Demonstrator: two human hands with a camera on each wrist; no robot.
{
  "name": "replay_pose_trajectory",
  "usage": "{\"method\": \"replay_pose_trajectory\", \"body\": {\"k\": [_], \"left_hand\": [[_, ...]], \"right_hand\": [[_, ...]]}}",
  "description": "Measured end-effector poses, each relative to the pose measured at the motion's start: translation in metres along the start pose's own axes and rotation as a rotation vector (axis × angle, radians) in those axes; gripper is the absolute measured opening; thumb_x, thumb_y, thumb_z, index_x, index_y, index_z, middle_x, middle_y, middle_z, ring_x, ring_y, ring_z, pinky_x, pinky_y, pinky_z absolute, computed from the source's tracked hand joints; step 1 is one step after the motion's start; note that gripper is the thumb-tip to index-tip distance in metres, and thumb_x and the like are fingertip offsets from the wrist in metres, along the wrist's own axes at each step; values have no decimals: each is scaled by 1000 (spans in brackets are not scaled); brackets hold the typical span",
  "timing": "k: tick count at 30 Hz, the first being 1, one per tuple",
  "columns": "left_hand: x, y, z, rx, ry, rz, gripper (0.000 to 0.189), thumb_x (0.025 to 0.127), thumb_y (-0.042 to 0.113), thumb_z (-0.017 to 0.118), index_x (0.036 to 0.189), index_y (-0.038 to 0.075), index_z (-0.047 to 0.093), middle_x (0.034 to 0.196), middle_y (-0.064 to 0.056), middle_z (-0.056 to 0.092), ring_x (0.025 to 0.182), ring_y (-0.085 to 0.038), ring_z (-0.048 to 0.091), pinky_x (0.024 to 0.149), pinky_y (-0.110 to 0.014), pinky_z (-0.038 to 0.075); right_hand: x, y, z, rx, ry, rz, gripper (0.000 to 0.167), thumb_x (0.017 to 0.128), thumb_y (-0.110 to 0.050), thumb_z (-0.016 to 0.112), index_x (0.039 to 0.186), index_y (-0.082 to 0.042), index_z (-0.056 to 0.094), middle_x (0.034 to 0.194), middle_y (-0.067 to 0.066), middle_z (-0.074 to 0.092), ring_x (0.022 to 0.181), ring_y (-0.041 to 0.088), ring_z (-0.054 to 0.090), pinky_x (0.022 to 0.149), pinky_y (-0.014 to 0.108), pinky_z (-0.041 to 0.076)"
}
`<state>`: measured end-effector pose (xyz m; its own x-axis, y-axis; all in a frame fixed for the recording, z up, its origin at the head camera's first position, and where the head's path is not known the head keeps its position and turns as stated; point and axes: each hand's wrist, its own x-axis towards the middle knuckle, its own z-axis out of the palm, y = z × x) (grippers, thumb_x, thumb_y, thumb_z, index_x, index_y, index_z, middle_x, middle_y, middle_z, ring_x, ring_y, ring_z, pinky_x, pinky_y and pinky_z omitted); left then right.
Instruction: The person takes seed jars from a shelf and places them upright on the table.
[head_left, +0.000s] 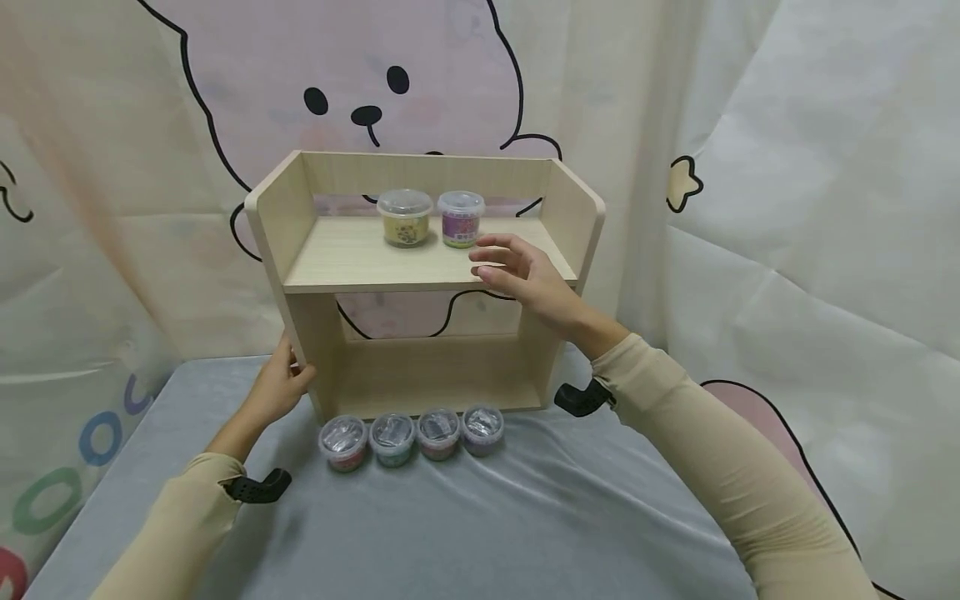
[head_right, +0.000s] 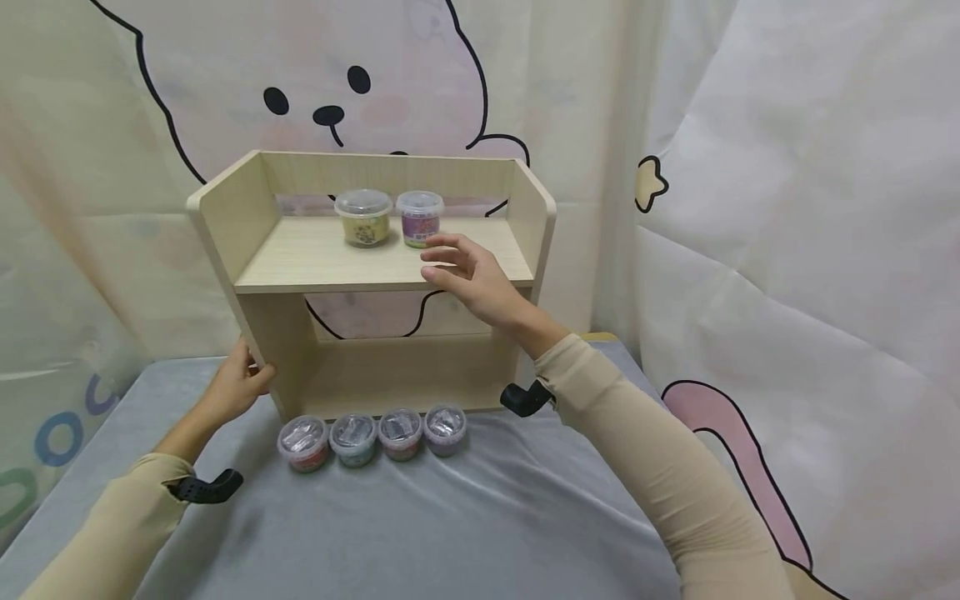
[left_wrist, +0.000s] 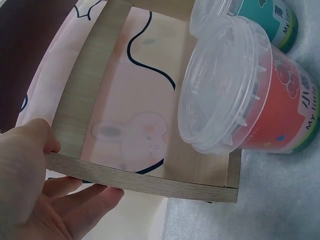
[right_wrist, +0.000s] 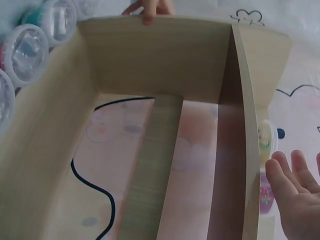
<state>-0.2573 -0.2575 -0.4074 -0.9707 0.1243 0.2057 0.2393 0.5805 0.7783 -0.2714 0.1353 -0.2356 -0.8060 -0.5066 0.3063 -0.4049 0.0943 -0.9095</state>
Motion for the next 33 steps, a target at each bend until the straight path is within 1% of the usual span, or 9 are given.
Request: {"method": "replay_pose_trajectory", "body": {"k": [5, 10, 15, 17, 20, 24, 27, 33], "left_hand": [[1, 1, 0, -13, -10, -5, 74, 100, 6, 44, 162, 21, 6, 148, -41, 40, 123, -59, 56, 81, -55, 61], [1, 1, 0, -4, -7, -16, 73, 100, 6, 44, 162, 19, 7, 149, -41, 39, 123, -59, 55, 81, -55, 61], [1, 0, 0, 2, -8, -13, 71, 100, 7, 44, 161, 18, 8, 149, -41, 39, 123, -58, 55, 79, -53, 61], [1, 0, 0, -1, -10, -11, 72, 101, 8, 44, 161, 18, 7, 149, -41, 39, 124, -59, 55, 79, -53, 61], [1, 1, 0, -7, -11, -9, 72, 101, 8, 44, 162, 19, 6, 149, -41, 39, 124, -59, 55, 80, -54, 61], [1, 1, 0, -5, -10, -11, 72, 101, 7, 45, 162, 20, 7, 148, -41, 39, 123, -59, 56, 80, -54, 61], [1, 0, 0, 0, -6, -12, 71, 101, 7, 45, 161, 18, 8, 148, -41, 40, 123, -59, 56, 80, -54, 61], [1, 0, 1, 4, 2, -9, 70, 100, 6, 46, 160, 17, 11, 147, -40, 42, 122, -58, 57, 80, -53, 61]], "right_hand": [[11, -4, -9, -4, 58, 3, 52, 101, -9, 53, 149, 2, 37, 150, 31, 44, 140, 44, 47, 114, 50, 44], [26, -3, -17, -21, 149, 30, 53, 102, -16, 55, 149, -1, 37, 151, 27, 45, 143, 39, 45, 115, 48, 43], [41, -1, -22, 8, 219, 81, 53, 102, -19, 56, 150, -4, 38, 152, 22, 45, 143, 31, 45, 118, 47, 41], [46, 1, -23, 33, 238, 103, 54, 102, -20, 57, 150, -5, 37, 152, 20, 44, 144, 30, 44, 119, 46, 39], [54, 4, -23, 77, 245, 135, 58, 102, -21, 58, 153, -6, 34, 155, 17, 41, 148, 30, 40, 122, 46, 35], [65, 9, -25, 154, 242, 175, 62, 103, -20, 57, 156, -8, 28, 159, 16, 32, 153, 30, 31, 127, 46, 26], [73, 14, -25, 198, 250, 197, 65, 103, -21, 57, 158, -10, 25, 161, 15, 29, 154, 28, 28, 129, 45, 20], [85, 19, -24, 242, 246, 214, 72, 102, -21, 59, 161, -15, 19, 165, 16, 23, 157, 26, 21, 130, 44, 13]]}}
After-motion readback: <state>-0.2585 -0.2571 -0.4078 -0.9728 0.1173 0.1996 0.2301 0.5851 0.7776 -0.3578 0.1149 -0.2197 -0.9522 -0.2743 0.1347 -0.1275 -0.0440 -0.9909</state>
